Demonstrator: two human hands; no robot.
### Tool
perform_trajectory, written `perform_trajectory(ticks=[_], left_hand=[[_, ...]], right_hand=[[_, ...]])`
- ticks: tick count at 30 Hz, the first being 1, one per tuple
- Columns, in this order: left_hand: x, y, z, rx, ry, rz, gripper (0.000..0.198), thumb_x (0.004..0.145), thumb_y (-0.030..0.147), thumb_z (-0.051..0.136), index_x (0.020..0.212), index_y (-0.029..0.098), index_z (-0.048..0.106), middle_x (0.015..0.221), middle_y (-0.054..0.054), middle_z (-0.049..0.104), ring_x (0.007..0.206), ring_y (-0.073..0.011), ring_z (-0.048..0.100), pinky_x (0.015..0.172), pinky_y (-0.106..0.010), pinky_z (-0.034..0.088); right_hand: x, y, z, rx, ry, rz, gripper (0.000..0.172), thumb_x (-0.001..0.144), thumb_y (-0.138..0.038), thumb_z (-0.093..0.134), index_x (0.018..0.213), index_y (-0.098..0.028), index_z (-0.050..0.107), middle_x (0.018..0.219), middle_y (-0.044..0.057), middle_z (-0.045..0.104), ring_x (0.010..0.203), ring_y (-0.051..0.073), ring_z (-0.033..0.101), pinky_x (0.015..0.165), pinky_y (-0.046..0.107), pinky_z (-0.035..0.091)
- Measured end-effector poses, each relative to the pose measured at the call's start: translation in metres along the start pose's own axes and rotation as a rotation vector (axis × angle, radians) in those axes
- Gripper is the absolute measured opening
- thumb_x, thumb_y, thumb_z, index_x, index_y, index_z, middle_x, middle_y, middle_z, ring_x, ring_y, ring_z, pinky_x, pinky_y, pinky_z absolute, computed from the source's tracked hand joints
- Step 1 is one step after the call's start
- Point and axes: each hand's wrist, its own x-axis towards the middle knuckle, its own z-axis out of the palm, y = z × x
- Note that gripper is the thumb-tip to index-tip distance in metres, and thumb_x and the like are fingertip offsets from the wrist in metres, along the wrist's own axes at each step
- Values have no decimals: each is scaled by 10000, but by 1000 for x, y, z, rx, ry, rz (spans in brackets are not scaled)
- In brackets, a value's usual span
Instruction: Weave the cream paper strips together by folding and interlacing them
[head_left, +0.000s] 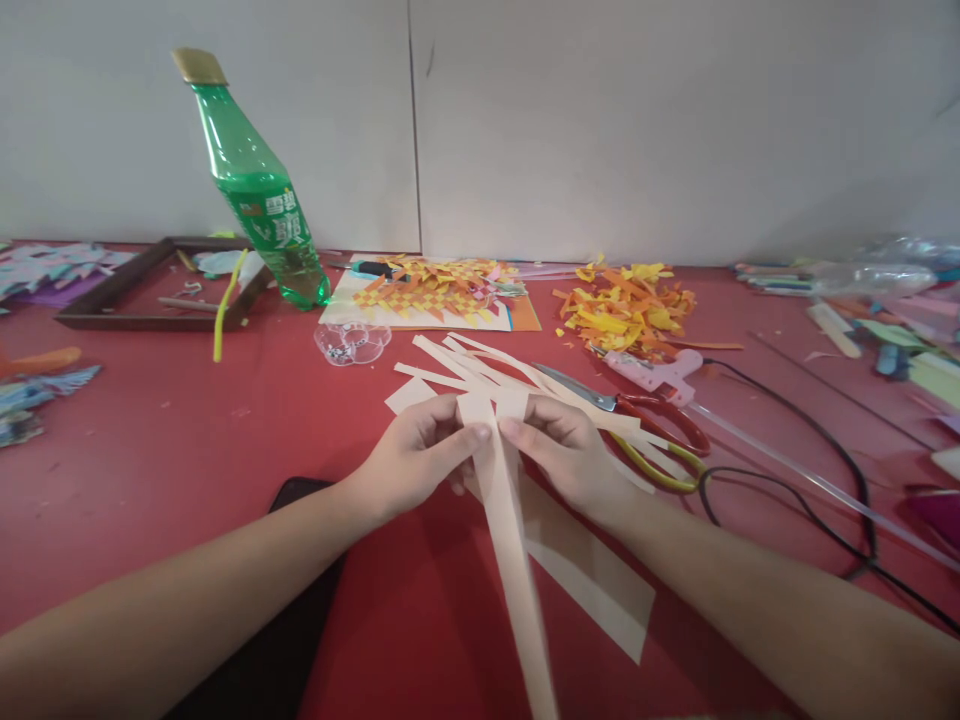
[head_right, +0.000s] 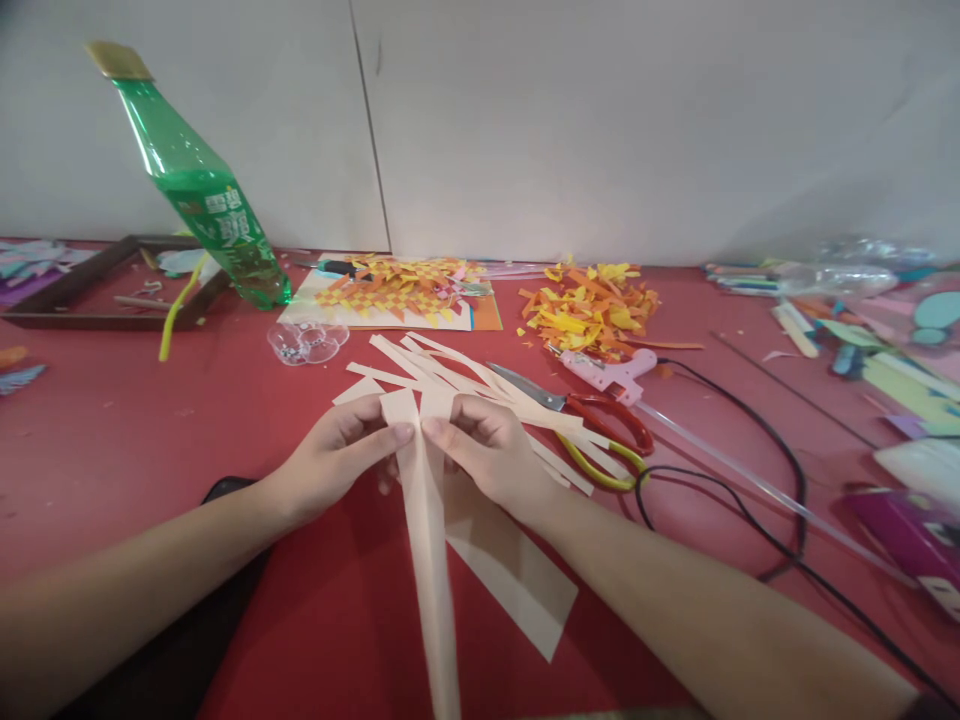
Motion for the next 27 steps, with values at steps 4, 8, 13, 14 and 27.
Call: perform_trajectory(ticks=[4, 8, 13, 14, 27], left_hand=[[1, 1, 0, -23, 18, -18, 222, 818, 355, 650, 828, 149, 568, 595, 24, 618, 480, -101, 614, 432, -182, 491], [1, 1, 0, -62, 41, -39, 201, 810, 337, 660, 799, 158, 569, 588, 30, 621, 471, -95, 606, 423, -172, 482], [1, -1, -3, -74, 77, -61, 224, 825, 363, 647, 779, 163, 558, 606, 18, 626, 495, -93, 597, 413, -160, 474], [1, -1, -3, -61, 52, -69, 239, 834, 384, 636, 793, 160, 565, 622, 8, 632, 514, -101, 610, 414, -162, 477], [-1, -5, -3, -51, -16, -62, 209, 865, 347, 605, 832, 143, 572, 612, 29, 604, 471, -65, 565, 395, -138, 467]], right_hand=[[0, 3, 0, -45, 29, -27, 268, 876, -414, 615, 722, -198, 576, 662, -4, 563, 607, 140, 518, 564, 282, 417], [-1, 3, 0, -76, 65, -54, 268, 870, -428, 620, 725, -205, 586, 644, -10, 547, 585, 139, 500, 555, 283, 411], [1, 1, -1, -95, 101, -60, 286, 876, -429, 611, 706, -202, 569, 656, -12, 543, 590, 132, 493, 566, 273, 416], [2, 2, -1, -90, 105, -61, 292, 879, -426, 607, 700, -200, 562, 656, -14, 537, 591, 129, 488, 570, 269, 415], [0, 0, -1, 14, -55, -14, 246, 878, -402, 613, 773, -182, 648, 645, -5, 587, 618, 144, 561, 587, 271, 446]])
